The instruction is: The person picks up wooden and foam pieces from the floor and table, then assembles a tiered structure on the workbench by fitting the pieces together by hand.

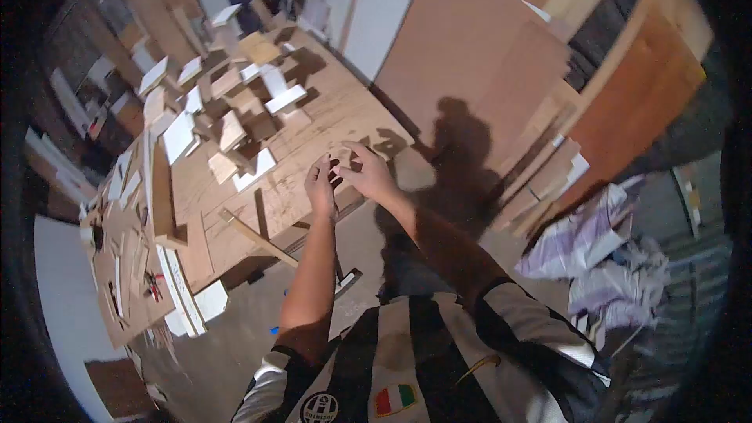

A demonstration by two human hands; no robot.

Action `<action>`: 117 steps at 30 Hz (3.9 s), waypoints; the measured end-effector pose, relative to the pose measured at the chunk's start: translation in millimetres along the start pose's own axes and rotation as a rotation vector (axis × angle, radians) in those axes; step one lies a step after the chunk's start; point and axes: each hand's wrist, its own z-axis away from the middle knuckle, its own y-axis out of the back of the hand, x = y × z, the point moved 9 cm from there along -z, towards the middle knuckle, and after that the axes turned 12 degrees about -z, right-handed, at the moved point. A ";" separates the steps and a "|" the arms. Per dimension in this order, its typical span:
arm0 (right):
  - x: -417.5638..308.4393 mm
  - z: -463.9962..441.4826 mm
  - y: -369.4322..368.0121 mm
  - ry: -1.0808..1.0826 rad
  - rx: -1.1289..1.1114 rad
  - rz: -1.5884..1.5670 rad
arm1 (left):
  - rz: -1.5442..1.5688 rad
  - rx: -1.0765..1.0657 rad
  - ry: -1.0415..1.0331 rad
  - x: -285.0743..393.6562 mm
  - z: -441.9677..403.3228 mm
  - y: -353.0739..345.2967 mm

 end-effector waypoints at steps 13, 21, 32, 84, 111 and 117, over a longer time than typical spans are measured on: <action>-40.9 178.8 236.4 0.026 0.503 0.273 | -0.096 -0.455 -0.026 -66.4 149.2 -230.5; -84.3 369.8 390.8 -0.016 0.793 0.219 | -0.128 -0.714 0.074 -147.3 340.7 -378.5; -155.7 615.7 515.0 0.065 1.075 0.364 | -0.117 -1.285 -0.044 -329.7 548.8 -514.5; -132.7 1182.4 1028.4 -0.288 1.799 0.164 | -0.705 -1.777 -0.010 -648.5 1165.1 -903.8; 209.0 1470.2 1228.3 -0.847 1.811 0.089 | -1.348 -1.679 -0.106 -1100.0 1147.0 -926.1; 260.5 1484.3 1220.0 -0.873 1.856 0.052 | -1.238 -1.749 0.171 -1124.8 1153.4 -927.0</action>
